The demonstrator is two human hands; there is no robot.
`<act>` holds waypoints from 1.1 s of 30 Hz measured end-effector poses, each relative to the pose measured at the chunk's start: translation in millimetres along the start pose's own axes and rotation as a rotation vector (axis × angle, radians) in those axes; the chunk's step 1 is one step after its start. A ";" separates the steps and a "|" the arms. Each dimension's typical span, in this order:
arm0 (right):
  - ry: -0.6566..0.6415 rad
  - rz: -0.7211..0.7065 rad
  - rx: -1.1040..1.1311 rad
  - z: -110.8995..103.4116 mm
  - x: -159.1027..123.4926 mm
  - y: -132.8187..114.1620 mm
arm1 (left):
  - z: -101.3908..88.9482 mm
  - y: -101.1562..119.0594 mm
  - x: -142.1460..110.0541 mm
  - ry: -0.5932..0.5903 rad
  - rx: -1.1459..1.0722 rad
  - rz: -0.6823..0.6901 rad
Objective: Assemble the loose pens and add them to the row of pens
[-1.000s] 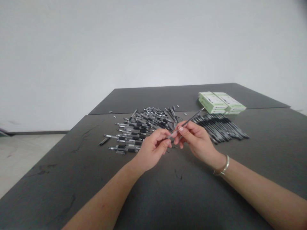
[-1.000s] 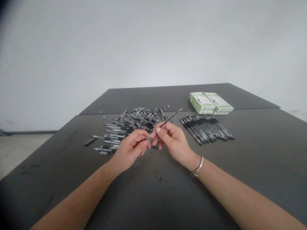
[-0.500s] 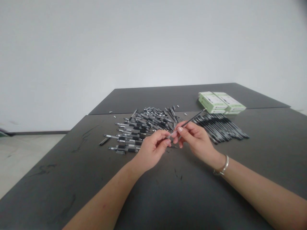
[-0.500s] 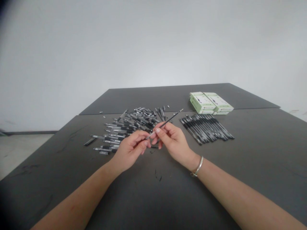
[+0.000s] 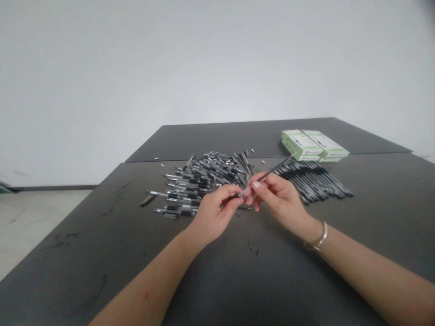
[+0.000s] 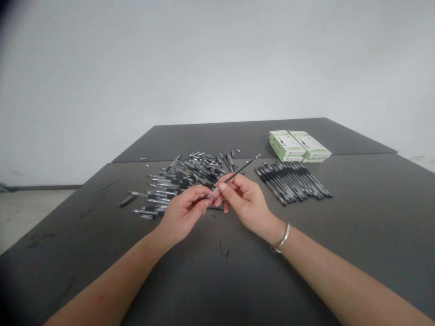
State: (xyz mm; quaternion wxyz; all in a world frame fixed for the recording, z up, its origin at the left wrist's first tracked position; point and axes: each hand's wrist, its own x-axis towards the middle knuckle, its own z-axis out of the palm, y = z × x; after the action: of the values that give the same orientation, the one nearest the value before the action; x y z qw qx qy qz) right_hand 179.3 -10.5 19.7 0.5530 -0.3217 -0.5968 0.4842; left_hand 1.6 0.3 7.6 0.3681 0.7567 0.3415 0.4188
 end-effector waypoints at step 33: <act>0.021 0.190 -0.126 -14.1 8.7 15.9 | -0.8 -11.4 3.2 -0.035 0.190 -0.102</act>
State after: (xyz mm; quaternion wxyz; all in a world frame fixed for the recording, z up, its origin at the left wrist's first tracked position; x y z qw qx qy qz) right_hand 189.1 5.8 6.8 0.4895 -0.4160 -0.5869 0.4928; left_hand -0.2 8.8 -0.5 0.3213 0.7771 0.4111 0.3520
